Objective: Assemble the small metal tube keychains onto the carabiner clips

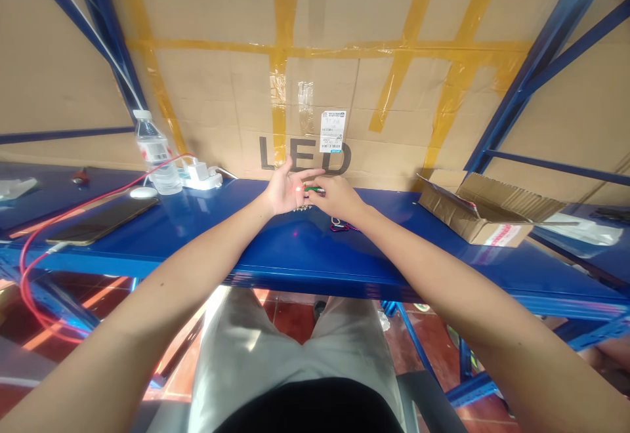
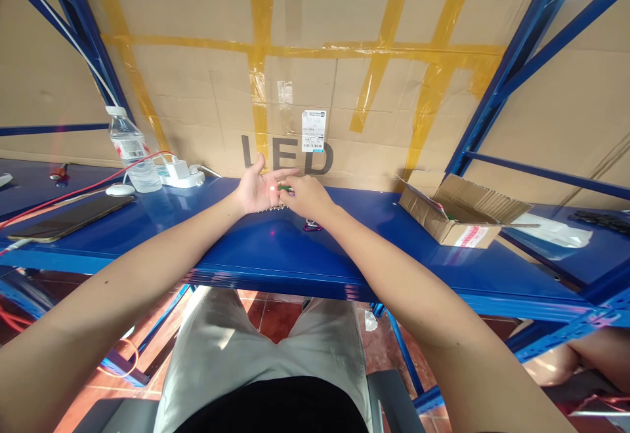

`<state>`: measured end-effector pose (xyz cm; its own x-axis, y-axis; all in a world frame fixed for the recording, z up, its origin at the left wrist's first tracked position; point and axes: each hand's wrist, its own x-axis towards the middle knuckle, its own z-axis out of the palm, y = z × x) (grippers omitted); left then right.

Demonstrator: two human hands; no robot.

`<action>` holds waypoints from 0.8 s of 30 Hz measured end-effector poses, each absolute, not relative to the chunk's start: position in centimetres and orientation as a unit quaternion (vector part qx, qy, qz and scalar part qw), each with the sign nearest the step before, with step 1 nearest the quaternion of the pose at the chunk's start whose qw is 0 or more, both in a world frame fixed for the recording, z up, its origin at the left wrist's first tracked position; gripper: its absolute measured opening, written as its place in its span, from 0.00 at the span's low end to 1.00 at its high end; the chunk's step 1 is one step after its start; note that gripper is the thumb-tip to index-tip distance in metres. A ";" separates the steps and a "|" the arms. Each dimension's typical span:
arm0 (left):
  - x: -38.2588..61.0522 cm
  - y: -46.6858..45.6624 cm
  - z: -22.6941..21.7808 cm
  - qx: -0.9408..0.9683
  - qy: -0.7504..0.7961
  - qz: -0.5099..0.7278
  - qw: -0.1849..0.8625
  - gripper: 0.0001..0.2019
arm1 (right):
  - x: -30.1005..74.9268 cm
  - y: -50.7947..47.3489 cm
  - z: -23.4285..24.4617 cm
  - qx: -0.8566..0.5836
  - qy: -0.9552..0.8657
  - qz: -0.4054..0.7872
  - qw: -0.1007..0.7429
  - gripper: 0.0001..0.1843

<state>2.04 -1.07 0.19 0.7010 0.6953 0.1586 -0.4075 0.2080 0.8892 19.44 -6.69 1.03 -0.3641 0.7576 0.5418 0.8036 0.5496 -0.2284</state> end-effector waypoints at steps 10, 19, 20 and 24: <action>1.8 -0.3 -0.2 0.513 0.110 0.349 0.777 0.48 | 19.5 -6.8 1.2 -0.482 -0.821 -0.053 0.300 0.17; 2.0 -1.2 0.1 0.545 0.148 0.369 0.738 0.47 | 19.6 -6.8 1.4 -0.481 -0.827 -0.029 0.288 0.17; 2.0 -1.3 0.2 0.552 0.153 0.372 0.730 0.46 | 19.6 -6.9 1.4 -0.482 -0.828 -0.029 0.287 0.17; 2.2 -1.6 0.3 0.576 0.166 0.374 0.708 0.44 | 19.6 -6.8 1.4 -0.494 -0.821 -0.023 0.286 0.15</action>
<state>2.18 -1.57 0.29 0.6659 0.7200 0.1954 -0.3384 0.0582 0.9392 19.62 -6.79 1.43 -0.3486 0.7978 0.4920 0.8243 0.5108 -0.2442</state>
